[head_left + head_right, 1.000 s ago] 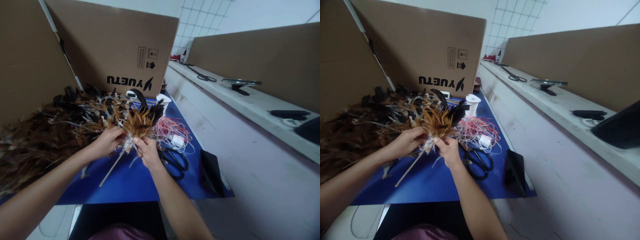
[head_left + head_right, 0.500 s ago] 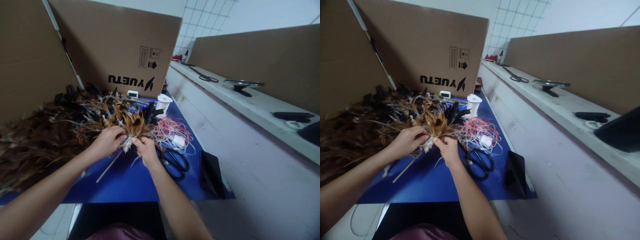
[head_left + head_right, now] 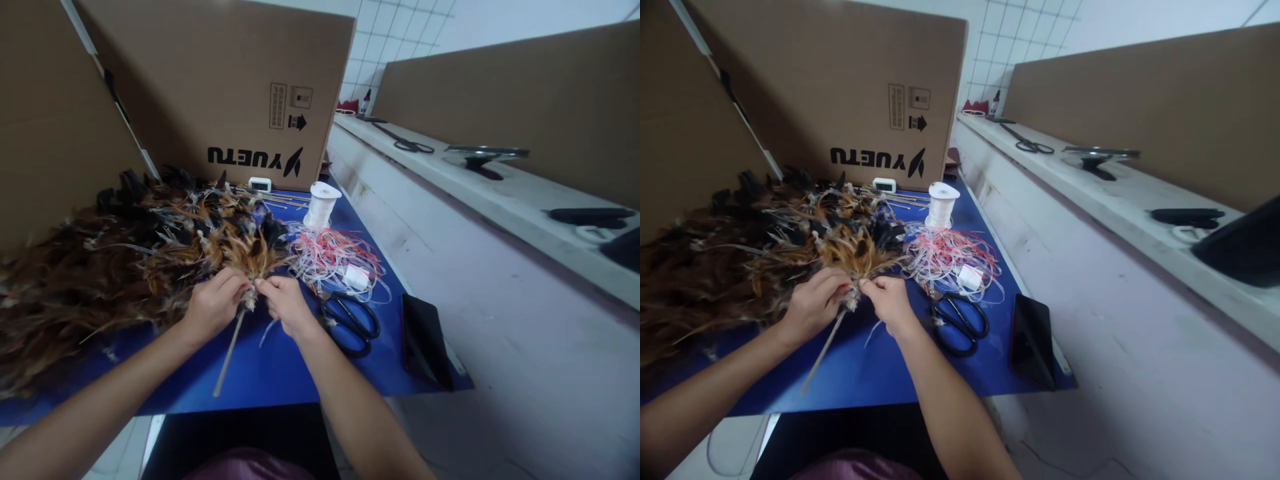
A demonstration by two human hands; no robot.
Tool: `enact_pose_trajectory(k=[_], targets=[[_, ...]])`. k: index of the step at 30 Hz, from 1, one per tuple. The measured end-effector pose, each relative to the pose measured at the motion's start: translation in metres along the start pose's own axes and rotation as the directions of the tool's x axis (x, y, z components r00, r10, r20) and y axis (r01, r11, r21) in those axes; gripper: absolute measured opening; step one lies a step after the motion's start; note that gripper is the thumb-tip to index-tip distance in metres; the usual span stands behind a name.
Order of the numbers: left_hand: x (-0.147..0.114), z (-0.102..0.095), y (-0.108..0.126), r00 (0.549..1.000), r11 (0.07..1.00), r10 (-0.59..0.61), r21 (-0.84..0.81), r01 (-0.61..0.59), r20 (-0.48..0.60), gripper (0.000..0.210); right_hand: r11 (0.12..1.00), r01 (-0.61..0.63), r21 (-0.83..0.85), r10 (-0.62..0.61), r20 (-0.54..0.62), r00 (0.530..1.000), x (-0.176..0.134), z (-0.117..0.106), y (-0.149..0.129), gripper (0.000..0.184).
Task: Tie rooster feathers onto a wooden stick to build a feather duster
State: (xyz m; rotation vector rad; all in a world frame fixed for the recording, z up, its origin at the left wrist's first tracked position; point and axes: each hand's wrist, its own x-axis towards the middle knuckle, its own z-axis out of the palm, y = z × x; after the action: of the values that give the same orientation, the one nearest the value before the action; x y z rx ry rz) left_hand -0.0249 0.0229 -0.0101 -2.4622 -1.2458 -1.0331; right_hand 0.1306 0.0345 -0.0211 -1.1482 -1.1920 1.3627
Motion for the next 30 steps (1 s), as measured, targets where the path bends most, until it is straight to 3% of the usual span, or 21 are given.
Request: enact_pose_trajectory(k=[3,7,16,20,25,30], targets=[[-0.005,0.004,-0.004,0.998,0.998,0.058,-0.003,-0.058,0.008,0.017,0.998,-0.05,0.045,0.048,0.038,0.998,0.0,0.0,0.002,0.034],[-0.008,0.009,-0.009,0.996,0.986,0.085,-0.144,-0.084,0.003,0.017,0.999,-0.013,0.036,0.013,0.011,1.0,0.0,0.002,0.004,0.03],[-0.011,0.015,-0.02,0.992,0.866,-0.122,-0.485,0.12,0.028,0.011,1.0,0.001,0.0,-0.001,-0.014,1.0,0.004,0.006,0.014,0.024],[-0.014,0.018,-0.023,0.976,0.751,-0.176,-0.623,0.219,0.131,0.013,0.997,-0.075,0.002,0.075,0.004,0.997,0.007,0.005,0.019,0.023],[-0.015,0.019,-0.02,0.959,0.703,-0.153,-0.656,0.276,0.239,0.013,0.991,-0.126,0.037,0.124,0.063,0.99,0.009,0.005,0.023,0.02],[-0.016,0.024,-0.021,0.939,0.705,-0.184,-0.627,0.332,0.291,0.014,0.982,-0.035,-0.183,0.041,0.028,0.999,0.013,0.002,0.03,0.02]])
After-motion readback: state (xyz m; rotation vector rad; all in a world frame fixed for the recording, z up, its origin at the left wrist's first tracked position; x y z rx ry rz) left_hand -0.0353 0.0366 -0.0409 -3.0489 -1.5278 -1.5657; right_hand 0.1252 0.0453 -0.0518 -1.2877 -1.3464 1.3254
